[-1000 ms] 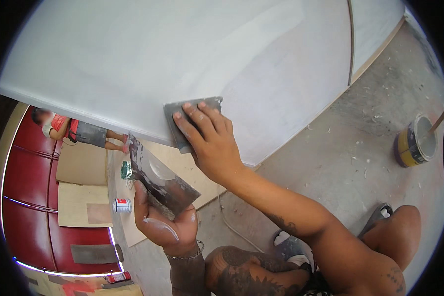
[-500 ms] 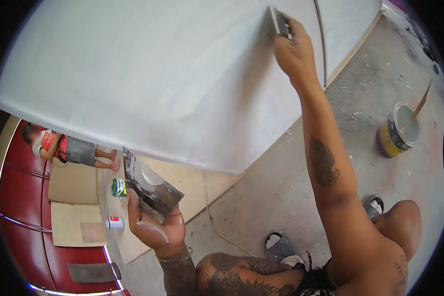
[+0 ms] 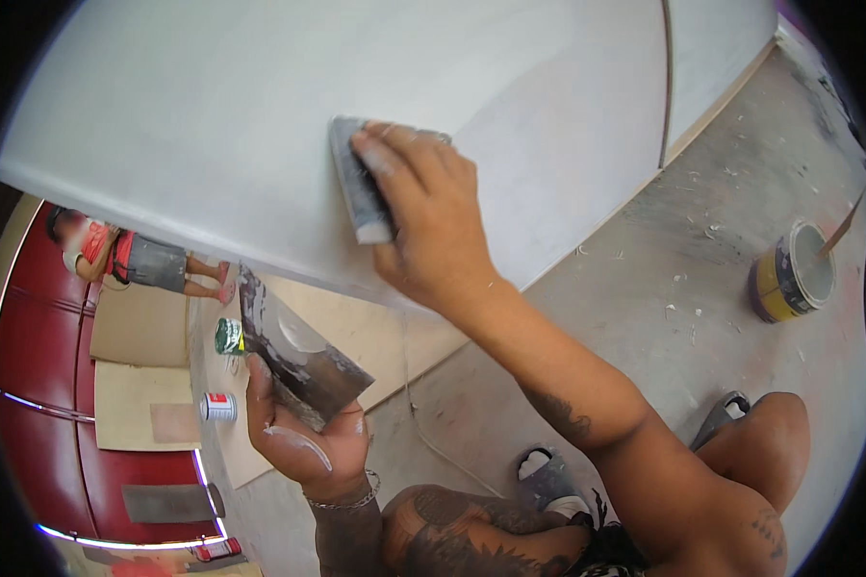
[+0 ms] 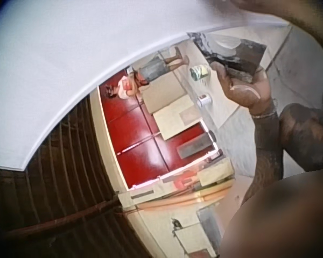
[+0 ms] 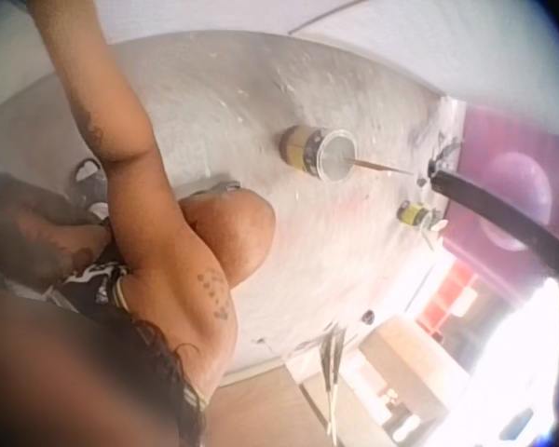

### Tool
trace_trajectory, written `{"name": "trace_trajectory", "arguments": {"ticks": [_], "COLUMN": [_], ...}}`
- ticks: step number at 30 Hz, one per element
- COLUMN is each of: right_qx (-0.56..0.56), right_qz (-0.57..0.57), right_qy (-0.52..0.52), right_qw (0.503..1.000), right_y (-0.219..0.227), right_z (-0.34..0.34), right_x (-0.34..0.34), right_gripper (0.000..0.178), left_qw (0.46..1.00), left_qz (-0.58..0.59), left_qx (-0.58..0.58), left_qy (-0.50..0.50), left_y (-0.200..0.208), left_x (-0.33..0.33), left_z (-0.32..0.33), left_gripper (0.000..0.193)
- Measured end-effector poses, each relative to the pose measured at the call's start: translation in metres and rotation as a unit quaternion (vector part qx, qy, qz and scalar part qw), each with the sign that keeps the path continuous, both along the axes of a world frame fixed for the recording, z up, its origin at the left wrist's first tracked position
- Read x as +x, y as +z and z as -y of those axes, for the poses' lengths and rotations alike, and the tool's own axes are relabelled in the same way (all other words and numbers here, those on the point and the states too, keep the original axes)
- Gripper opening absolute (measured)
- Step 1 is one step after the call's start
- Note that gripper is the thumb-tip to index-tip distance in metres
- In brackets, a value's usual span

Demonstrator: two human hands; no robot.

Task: Applying and smoothing putty on a white panel using putty knives.

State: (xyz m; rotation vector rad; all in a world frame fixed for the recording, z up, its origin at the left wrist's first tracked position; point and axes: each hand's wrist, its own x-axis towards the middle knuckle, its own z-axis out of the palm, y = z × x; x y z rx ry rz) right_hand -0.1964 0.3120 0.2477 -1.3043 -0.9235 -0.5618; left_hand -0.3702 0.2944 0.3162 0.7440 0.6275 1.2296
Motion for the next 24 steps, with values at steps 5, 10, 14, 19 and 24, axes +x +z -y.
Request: {"name": "trace_trajectory", "arguments": {"ticks": [5, 10, 14, 19, 24], "right_qx": [-0.057, -0.168, -0.031, 0.047, 0.071], "right_qz": [0.047, 0.100, -0.020, -0.240, -0.161], "right_qy": [0.049, 0.077, -0.002, -0.060, -0.051], "right_qw": [0.996, 0.978, 0.999, 0.968, 0.983], "right_y": [-0.010, -0.041, -0.048, -0.025, -0.029], "right_z": [-0.011, 0.013, 0.035, 0.068, 0.037], "right_x": [-0.046, -0.054, 0.033, 0.149, 0.136], "right_gripper": [0.057, 0.056, 0.053, 0.049, 0.049], "left_qw": [1.000, 1.000, 1.000, 1.000, 0.999], "left_qz": [0.007, 0.003, -0.007, -0.016, -0.021], "left_qx": [-0.001, 0.001, 0.014, 0.010, 0.017], "left_qy": [-0.009, -0.005, -0.015, -0.019, -0.018], "left_y": [0.004, 0.005, 0.002, 0.004, -0.002], "left_x": [-0.006, 0.002, -0.011, -0.001, -0.002], "left_z": [-0.002, 0.006, 0.000, 0.007, 0.003], "left_gripper": [0.028, 0.026, 0.026, 0.026, 0.029]}}
